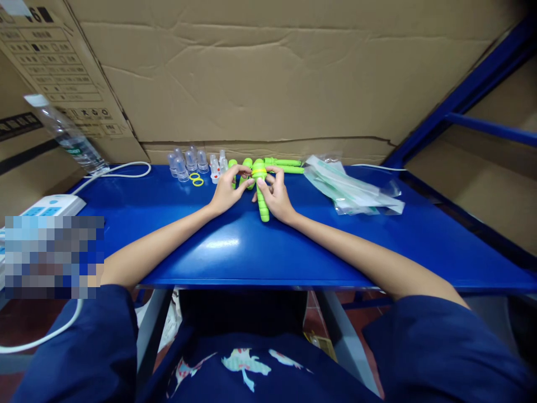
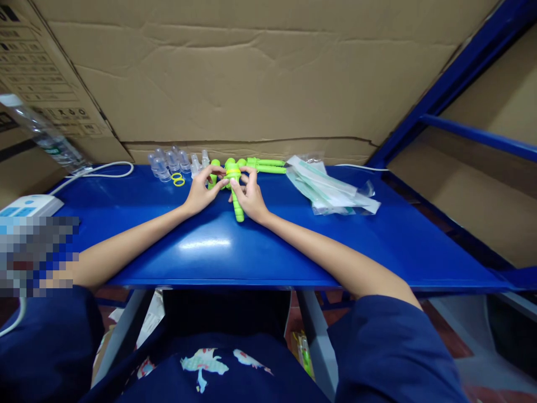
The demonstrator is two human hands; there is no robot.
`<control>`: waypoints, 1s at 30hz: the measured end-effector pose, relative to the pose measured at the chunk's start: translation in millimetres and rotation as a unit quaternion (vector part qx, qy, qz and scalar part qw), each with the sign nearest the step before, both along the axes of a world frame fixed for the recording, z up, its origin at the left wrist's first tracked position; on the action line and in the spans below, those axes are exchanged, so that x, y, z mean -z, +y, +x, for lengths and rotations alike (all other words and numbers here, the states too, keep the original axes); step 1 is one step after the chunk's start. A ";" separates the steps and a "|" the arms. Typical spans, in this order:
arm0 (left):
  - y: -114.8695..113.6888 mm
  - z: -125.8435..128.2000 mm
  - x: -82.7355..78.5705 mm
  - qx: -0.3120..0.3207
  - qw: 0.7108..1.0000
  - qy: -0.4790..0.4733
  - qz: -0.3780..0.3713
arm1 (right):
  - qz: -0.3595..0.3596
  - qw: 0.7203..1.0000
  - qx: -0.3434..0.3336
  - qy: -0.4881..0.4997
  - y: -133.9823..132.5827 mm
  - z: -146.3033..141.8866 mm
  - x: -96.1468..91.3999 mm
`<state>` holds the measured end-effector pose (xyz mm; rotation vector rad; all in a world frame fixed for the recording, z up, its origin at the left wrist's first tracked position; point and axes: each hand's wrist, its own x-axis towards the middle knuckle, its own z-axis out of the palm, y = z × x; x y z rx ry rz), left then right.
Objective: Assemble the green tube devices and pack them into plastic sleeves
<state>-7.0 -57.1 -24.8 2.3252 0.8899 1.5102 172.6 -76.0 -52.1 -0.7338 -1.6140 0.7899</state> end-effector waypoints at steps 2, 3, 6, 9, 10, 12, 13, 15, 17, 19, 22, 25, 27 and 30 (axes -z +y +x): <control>-1.8 0.7 -1.2 -0.001 1.000 -0.010 0.011 | 0.009 1.000 -0.008 -0.001 -0.5 -0.8 0.5; -2.7 1.3 -2.1 -0.001 1.000 -0.016 0.019 | 0.013 1.000 -0.011 -0.002 -0.6 -1.1 0.9; -4.1 2.8 -4.0 -0.002 0.999 -0.019 0.030 | 0.021 0.999 -0.015 -0.019 -1.6 -1.1 0.8; -3.5 3.3 -4.0 -0.008 1.000 -0.009 0.025 | 0.022 0.999 -0.012 -0.039 -4.6 0.5 -1.7; -3.2 3.3 -3.9 -0.007 1.000 -0.006 0.025 | 0.024 0.999 -0.009 -0.042 -5.7 1.1 -2.5; -2.7 3.3 -4.1 -0.002 1.000 -0.004 0.024 | 0.032 0.999 -0.002 -0.043 -7.0 2.0 -3.4; -2.6 3.4 -4.4 0.000 1.000 -0.004 0.023 | 0.035 0.999 0.001 -0.042 -7.2 2.1 -3.4; -2.7 3.6 -5.5 0.002 1.000 -0.002 0.022 | 0.039 0.999 0.001 -0.036 -6.7 1.6 -2.3; -2.8 3.7 -6.5 0.004 1.000 -0.003 0.024 | 0.039 0.999 -0.004 -0.026 -5.5 0.6 -0.7; -2.5 3.6 -6.6 0.008 1.000 -0.004 0.030 | 0.038 0.999 -0.006 -0.015 -4.6 -0.3 0.5; -1.9 3.4 -5.4 0.020 0.998 -0.011 0.054 | 0.035 0.999 -0.004 -0.011 -4.7 -0.2 0.1; -2.6 3.6 -4.0 0.031 0.997 -0.013 0.075 | 0.032 0.999 -0.004 -0.017 -5.9 1.1 -1.6; -4.1 4.1 -3.9 0.030 0.997 -0.001 0.073 | 0.033 0.999 -0.001 -0.026 -6.5 1.6 -2.3; -6.0 5.6 -4.9 0.032 0.997 0.012 0.065 | 0.035 0.999 0.006 -0.035 -6.7 1.4 -2.1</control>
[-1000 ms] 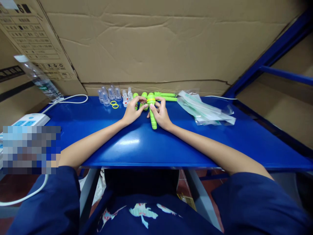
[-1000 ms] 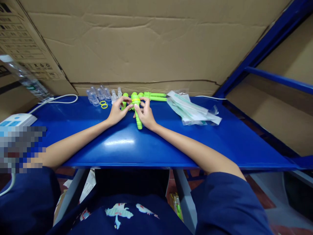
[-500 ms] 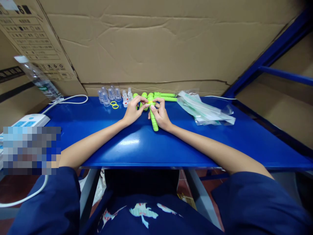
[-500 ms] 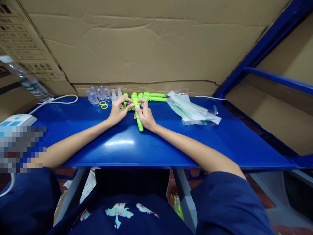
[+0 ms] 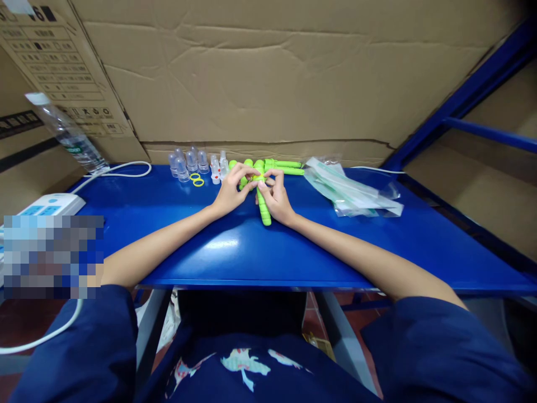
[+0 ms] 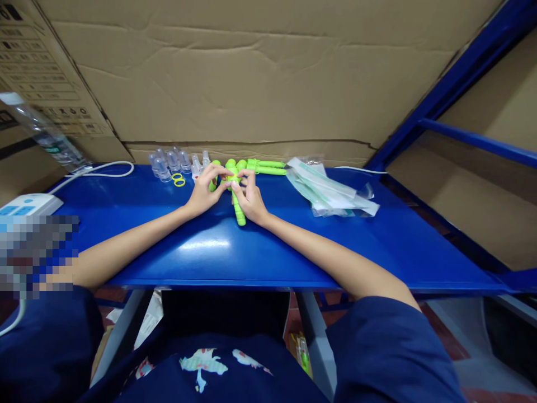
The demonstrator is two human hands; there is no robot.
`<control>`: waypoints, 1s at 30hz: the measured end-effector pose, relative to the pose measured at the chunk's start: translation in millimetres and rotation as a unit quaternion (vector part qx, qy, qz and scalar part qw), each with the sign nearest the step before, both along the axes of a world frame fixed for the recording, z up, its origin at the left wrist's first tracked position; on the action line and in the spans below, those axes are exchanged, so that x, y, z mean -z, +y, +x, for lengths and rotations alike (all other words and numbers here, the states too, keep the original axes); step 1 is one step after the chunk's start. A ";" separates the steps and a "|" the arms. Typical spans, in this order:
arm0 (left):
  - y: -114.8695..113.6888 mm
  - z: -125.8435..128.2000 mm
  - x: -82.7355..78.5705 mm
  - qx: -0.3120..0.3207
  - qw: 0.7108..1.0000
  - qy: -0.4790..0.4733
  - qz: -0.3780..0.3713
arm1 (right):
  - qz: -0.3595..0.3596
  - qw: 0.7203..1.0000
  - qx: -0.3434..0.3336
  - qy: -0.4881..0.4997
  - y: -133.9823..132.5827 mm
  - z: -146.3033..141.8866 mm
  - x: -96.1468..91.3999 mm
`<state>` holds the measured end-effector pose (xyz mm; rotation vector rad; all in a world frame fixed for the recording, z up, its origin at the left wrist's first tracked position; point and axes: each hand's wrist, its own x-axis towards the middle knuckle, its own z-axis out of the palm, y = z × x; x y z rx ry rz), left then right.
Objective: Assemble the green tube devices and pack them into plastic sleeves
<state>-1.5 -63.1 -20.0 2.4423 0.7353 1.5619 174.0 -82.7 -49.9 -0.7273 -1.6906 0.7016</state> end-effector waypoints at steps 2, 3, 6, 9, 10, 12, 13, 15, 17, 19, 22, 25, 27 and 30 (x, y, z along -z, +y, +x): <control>0.1 0.6 -0.6 -0.002 1.000 -0.004 -0.007 | 0.002 1.000 0.002 0.005 -0.2 -0.5 0.1; 0.7 0.7 -0.7 -0.004 1.000 -0.007 -0.013 | 0.002 1.000 0.003 0.008 -0.3 -0.6 0.0; 4.0 -0.4 0.2 -0.009 0.999 -0.013 -0.029 | -0.006 1.000 0.003 0.005 -0.8 -0.3 -0.8; 6.6 -2.0 1.8 -0.009 0.999 -0.016 -0.037 | -0.013 1.000 0.001 0.001 -0.7 0.1 -0.9; 6.9 -2.3 2.2 -0.012 0.999 -0.018 -0.036 | -0.013 1.000 0.002 0.001 -0.5 0.2 -0.7; 6.7 -2.6 2.7 -0.020 0.999 -0.025 -0.029 | -0.009 1.000 0.010 0.001 0.2 0.1 -0.1; 6.4 -2.7 2.7 -0.023 0.999 -0.028 -0.026 | -0.004 1.000 0.017 0.001 0.6 0.1 0.1; 5.9 -3.1 2.8 -0.030 0.999 -0.026 -0.024 | 0.008 0.999 0.035 -0.003 1.2 0.1 0.4; 6.1 -4.1 3.1 -0.040 0.999 -0.015 -0.030 | 0.013 0.999 0.047 -0.007 1.9 0.1 0.3; 6.8 -5.4 3.9 -0.047 0.998 -0.004 -0.034 | 0.011 0.999 0.042 -0.007 2.6 -0.2 0.3; 7.6 -7.0 5.2 -0.055 0.998 0.003 -0.027 | -0.006 1.000 0.001 0.011 3.5 -1.9 0.6; 6.9 -7.6 5.3 -0.058 0.998 -0.003 -0.013 | -0.027 0.999 -0.025 0.021 3.4 -4.1 0.6; 5.8 -7.4 4.4 -0.056 0.998 -0.009 -0.003 | -0.032 0.999 -0.021 0.017 3.1 -5.0 0.3; 4.1 -6.7 2.3 -0.048 0.999 -0.009 0.004 | -0.033 0.999 -0.017 0.017 3.3 -5.3 0.8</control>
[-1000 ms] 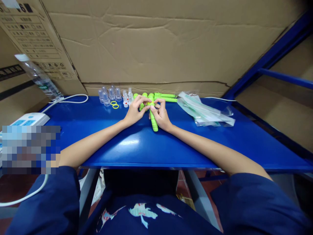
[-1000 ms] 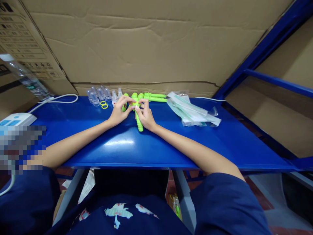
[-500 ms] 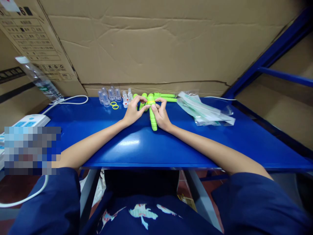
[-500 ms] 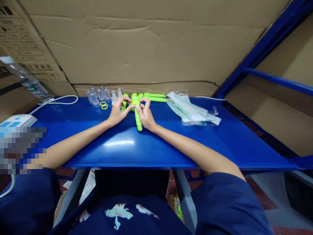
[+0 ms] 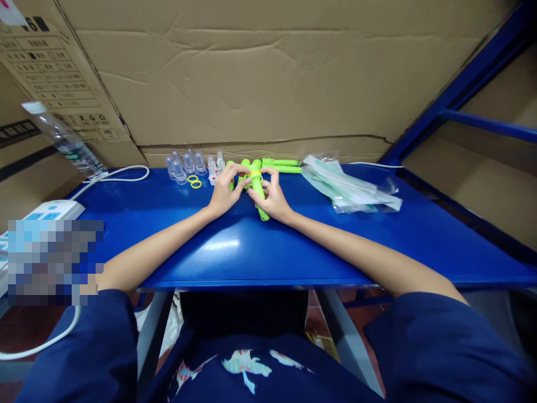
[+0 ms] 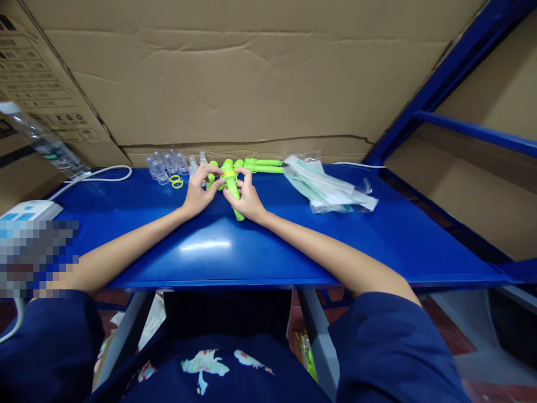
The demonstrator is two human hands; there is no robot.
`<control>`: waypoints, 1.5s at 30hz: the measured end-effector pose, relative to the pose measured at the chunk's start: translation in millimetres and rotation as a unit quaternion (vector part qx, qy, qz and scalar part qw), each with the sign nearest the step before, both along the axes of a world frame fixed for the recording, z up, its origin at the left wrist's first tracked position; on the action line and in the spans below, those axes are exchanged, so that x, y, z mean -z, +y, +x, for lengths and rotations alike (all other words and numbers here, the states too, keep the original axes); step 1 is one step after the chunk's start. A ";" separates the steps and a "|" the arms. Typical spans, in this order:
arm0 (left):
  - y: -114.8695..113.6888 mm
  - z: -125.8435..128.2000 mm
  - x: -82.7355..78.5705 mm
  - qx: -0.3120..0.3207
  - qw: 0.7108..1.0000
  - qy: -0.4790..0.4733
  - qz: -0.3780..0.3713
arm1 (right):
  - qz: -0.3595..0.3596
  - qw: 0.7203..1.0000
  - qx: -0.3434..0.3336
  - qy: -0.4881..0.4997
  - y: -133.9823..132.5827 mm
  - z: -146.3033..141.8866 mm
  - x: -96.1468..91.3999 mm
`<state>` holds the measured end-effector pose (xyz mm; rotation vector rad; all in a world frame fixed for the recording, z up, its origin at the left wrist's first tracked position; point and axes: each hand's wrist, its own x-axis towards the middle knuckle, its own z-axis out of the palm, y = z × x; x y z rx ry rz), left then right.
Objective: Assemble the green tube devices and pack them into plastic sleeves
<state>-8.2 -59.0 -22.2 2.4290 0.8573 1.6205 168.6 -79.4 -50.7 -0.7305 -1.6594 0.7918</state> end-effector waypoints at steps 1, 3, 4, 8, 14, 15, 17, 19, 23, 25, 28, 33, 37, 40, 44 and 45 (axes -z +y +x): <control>-0.4 0.2 -0.6 0.005 1.000 0.002 0.001 | 0.001 1.000 -0.001 0.003 0.3 0.0 0.5; -1.0 0.8 -1.5 0.014 1.000 0.005 0.003 | 0.006 1.000 -0.001 0.010 0.8 0.1 1.6; -1.1 1.1 -1.6 0.015 1.000 0.006 0.002 | 0.008 1.000 -0.003 0.011 0.9 0.2 2.1; 0.4 2.1 0.4 0.003 1.000 0.002 -0.006 | 0.001 1.000 -0.003 -0.002 -1.1 0.7 0.9; 5.6 1.7 5.8 0.007 1.000 -0.018 -0.015 | -0.005 1.000 -0.009 -0.002 -4.3 1.9 -3.1; 5.8 1.4 5.9 0.007 1.000 -0.019 -0.015 | -0.004 1.000 -0.010 -0.003 -3.8 2.2 -2.7; 5.2 0.8 5.0 0.002 1.000 -0.013 -0.014 | -0.001 1.000 -0.012 -0.007 -2.6 2.9 -1.4; 3.5 0.4 3.0 -0.005 1.000 -0.004 -0.012 | 0.000 1.000 -0.013 -0.011 -1.7 3.5 -0.1; -0.4 0.4 -1.5 -0.001 1.000 -0.005 -0.004 | 0.000 1.000 -0.007 -0.024 -3.3 4.2 -1.2; -1.6 0.7 -2.9 -0.002 1.000 -0.003 -0.007 | 0.008 0.999 -0.001 -0.036 -5.6 4.2 -3.4; -1.7 1.1 -3.7 -0.003 1.000 -0.002 -0.011 | 0.027 0.998 0.007 -0.058 -8.6 4.2 -6.3; 1.3 1.8 -1.9 0.006 0.999 -0.015 -0.031 | 0.009 0.998 0.029 -0.054 -8.4 4.2 -5.5; 4.4 2.2 4.8 0.022 0.997 -0.010 -0.070 | -0.025 0.999 0.023 -0.032 -8.6 3.8 -5.5; 6.5 1.2 9.9 0.031 0.996 0.004 -0.084 | -0.031 0.999 0.003 -0.037 -9.9 3.5 -6.8; 6.1 -0.7 9.6 0.017 0.998 0.008 -0.051 | -0.036 0.998 -0.010 -0.040 -6.5 4.3 -5.1; 5.1 -0.6 8.2 0.011 0.999 0.007 -0.036 | -0.040 0.998 -0.012 -0.038 -4.6 4.8 -4.1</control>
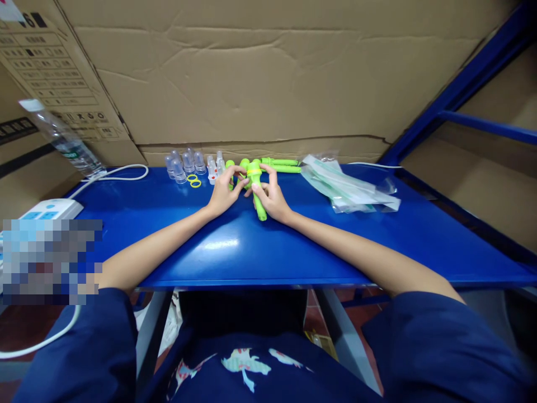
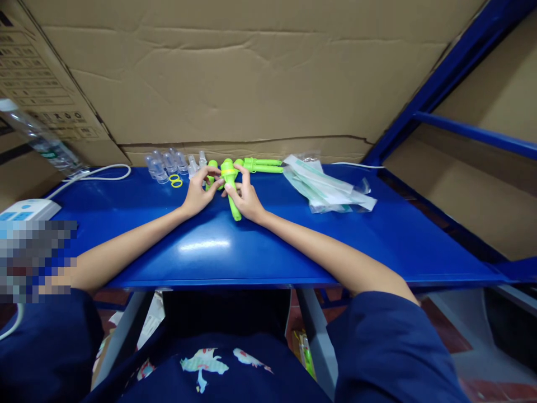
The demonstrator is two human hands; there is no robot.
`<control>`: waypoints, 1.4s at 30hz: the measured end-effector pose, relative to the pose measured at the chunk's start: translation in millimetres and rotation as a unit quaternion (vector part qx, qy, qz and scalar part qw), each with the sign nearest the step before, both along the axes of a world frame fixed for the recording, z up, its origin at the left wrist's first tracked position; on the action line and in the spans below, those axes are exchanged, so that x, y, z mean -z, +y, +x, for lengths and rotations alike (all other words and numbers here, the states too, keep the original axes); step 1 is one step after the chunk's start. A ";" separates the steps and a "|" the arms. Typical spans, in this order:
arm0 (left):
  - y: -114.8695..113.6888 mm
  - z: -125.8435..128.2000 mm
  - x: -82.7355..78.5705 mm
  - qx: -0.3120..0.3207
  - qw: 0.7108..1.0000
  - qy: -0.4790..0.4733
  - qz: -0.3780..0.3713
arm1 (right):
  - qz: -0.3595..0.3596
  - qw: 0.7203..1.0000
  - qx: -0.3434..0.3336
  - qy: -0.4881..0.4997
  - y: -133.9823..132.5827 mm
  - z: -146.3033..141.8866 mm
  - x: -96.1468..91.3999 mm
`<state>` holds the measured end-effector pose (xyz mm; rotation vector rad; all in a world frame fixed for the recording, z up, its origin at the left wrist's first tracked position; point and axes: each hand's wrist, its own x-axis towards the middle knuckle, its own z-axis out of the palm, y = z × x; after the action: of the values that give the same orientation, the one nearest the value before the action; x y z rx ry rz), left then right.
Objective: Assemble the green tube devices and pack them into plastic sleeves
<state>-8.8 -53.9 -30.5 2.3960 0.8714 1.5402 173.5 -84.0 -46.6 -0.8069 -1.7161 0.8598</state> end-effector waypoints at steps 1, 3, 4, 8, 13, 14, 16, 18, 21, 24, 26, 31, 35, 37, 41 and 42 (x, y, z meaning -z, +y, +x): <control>-1.2 0.4 -1.6 -0.003 1.000 0.000 0.017 | -0.003 1.000 -0.001 0.001 2.0 0.6 0.9; -3.7 1.9 -4.4 0.005 0.999 0.000 0.051 | 0.001 1.000 0.003 -0.003 5.3 1.7 2.1; -4.6 2.9 -5.3 0.013 0.998 0.000 0.062 | 0.009 1.000 0.009 -0.008 6.3 2.1 2.2; -3.0 5.1 -3.2 0.018 0.998 -0.020 0.048 | 0.030 0.999 0.027 -0.033 5.8 2.8 0.9; 2.3 3.6 3.6 -0.004 0.999 -0.025 -0.021 | 0.047 0.997 0.035 -0.051 3.8 2.8 1.9; 1.8 3.4 3.5 -0.006 0.999 -0.023 -0.021 | 0.050 0.997 0.034 -0.055 3.8 2.9 2.1; -1.3 3.6 1.1 -0.012 1.000 -0.019 -0.007 | 0.045 0.996 0.034 -0.064 3.9 3.1 1.6; -5.5 4.2 -3.0 -0.017 1.000 -0.009 0.011 | 0.030 0.997 0.033 -0.070 4.2 3.2 0.1; -9.4 4.8 -8.0 -0.012 1.000 0.004 0.015 | 0.001 0.997 0.027 -0.076 4.1 3.0 -2.4; -7.0 4.0 -7.6 -0.006 1.000 0.000 -0.016 | -0.011 0.997 0.025 -0.065 3.7 2.6 -2.7; -2.8 2.7 -4.7 -0.005 0.999 -0.004 -0.044 | -0.015 0.998 0.017 -0.050 3.7 2.0 -1.5; 3.8 -0.5 1.8 0.003 0.998 -0.001 -0.069 | 0.004 0.999 0.017 -0.036 4.8 0.6 -0.3; -0.9 -0.2 -0.2 -0.002 0.999 0.005 -0.045 | 0.008 0.998 0.026 -0.049 6.0 1.2 -3.4; -4.0 0.5 -2.8 0.005 1.000 0.012 -0.017 | 0.009 0.998 0.025 -0.050 6.6 1.7 -4.2; -6.7 0.8 -8.0 0.020 1.000 0.019 0.001 | -0.026 0.999 0.013 -0.039 5.9 0.6 -1.9; -6.5 0.5 -8.9 0.018 1.000 0.021 -0.003 | -0.033 0.999 0.012 -0.037 5.5 0.0 -1.2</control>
<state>-8.3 -60.4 -21.6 2.4360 0.8353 1.4774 173.5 -78.5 -45.5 -0.9123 -1.7471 0.8846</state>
